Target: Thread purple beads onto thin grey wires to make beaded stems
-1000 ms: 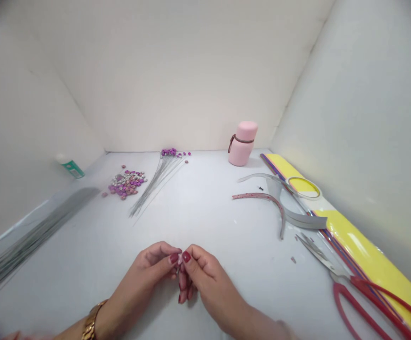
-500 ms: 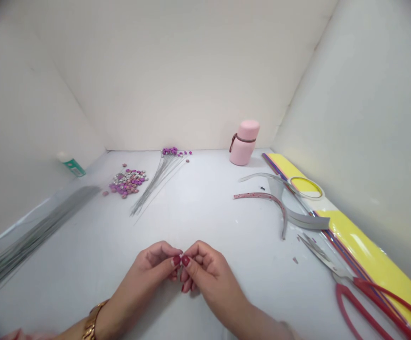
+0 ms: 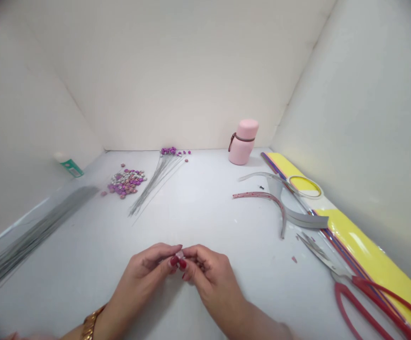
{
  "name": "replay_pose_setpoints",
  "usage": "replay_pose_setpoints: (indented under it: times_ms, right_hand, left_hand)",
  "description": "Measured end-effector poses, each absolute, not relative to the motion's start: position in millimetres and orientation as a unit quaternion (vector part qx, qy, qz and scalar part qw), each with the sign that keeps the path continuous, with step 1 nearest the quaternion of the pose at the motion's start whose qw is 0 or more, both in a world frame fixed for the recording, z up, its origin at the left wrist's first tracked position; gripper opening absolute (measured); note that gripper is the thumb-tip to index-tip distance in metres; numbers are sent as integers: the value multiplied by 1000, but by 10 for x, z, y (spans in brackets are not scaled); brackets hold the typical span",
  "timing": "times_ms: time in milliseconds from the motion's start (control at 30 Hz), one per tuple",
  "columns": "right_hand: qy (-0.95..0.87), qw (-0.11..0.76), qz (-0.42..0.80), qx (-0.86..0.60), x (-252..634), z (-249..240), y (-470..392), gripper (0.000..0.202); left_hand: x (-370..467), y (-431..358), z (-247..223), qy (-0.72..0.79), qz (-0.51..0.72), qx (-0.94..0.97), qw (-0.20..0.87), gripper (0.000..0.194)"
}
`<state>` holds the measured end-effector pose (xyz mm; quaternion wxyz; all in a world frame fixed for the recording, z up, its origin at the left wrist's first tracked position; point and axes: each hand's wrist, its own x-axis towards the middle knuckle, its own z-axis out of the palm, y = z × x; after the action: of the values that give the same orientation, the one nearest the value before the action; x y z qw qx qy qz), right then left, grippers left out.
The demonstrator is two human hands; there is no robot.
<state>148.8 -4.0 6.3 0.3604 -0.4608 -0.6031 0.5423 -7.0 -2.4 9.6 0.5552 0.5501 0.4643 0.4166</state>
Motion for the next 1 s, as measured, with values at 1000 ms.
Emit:
replay_pose_setpoints:
  times_ms: [1000]
  right_hand:
    - [-531, 365, 604, -470, 1474, 91, -10, 18]
  left_hand:
    - [-63, -35, 138, 459, 412, 577, 535, 14]
